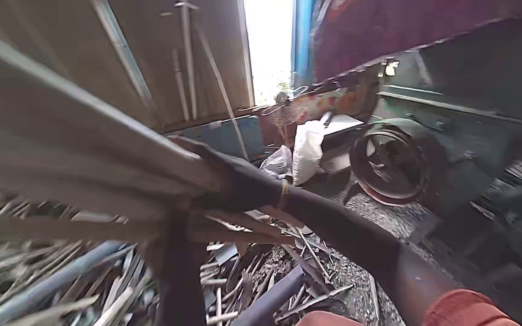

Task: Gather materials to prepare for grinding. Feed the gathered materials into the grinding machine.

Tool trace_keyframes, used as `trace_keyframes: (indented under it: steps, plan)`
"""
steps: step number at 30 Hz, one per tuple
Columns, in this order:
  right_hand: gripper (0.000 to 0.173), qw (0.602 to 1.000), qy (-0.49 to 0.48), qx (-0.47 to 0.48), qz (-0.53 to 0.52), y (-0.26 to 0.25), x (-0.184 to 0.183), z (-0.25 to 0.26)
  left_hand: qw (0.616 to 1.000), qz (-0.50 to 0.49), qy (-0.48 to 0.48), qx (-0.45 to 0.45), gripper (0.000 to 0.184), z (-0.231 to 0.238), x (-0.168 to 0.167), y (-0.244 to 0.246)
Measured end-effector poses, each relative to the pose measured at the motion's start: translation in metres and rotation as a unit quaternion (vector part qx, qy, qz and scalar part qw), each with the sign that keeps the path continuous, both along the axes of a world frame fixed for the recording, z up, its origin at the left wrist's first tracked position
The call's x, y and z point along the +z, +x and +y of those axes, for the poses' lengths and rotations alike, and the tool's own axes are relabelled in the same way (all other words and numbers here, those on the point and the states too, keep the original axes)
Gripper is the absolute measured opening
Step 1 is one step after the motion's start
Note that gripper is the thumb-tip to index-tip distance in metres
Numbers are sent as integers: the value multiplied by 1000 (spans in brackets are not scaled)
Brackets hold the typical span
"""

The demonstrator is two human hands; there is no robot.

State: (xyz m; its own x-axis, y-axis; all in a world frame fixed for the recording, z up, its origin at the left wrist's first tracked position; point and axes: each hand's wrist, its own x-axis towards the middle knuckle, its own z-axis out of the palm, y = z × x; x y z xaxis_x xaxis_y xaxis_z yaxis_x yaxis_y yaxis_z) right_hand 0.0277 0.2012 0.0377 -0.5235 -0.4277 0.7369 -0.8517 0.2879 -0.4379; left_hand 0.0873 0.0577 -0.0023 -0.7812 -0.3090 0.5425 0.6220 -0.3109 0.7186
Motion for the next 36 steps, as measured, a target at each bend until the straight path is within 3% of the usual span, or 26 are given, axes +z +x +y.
trace_keyframes:
  steps: [3, 5, 8, 10, 12, 17, 18, 20, 23, 26, 29, 33, 36]
  plan:
    - [85, 997, 47, -65, -19, 47, 29, 40, 995, 63, 47, -58, 9, 30, -3, 2]
    - [79, 991, 75, -103, -38, 71, 30, 74, 992, 40, 49, -107, 11, 62, -7, 11]
    - [75, 984, 69, -162, -16, 94, -2, 128, 983, -18, 52, -176, 11, 119, -29, 27]
    - [74, 981, 56, -184, -20, 107, -25, 164, 970, -50, 72, -226, 35, 157, -53, 32]
    - [74, 972, 51, -229, -33, 119, -44, 200, 955, -83, 100, -268, 48, 198, -74, 32]
    - [69, 933, 94, -347, -7, 145, -76, 294, 935, -140, 78, -318, 66, 304, -109, 34]
    - [69, 928, 106, -358, -2, 149, -73, 315, 930, -146, 80, -327, 59, 326, -109, 36]
    - [68, 919, 134, -370, 18, 157, -61, 357, 915, -138, 102, -366, 43, 369, -102, 35]
    - [65, 906, 155, -394, 31, 166, -32, 414, 906, -99, 62, -406, 37, 431, -85, 23]
    - [63, 880, 192, -433, 33, 159, 11, 460, 918, -70, 15, -391, 24, 488, -45, 8]
    - [58, 870, 227, -426, 103, 133, 62, 492, 934, -6, 1, -356, 26, 527, -2, -20]
    - [64, 850, 283, -383, 226, 83, 135, 480, 935, 110, 101, -322, 18, 527, 60, -67]
    - [46, 862, 198, -267, 382, 27, 169, 440, 921, 230, 134, -284, 13, 482, 98, -104]
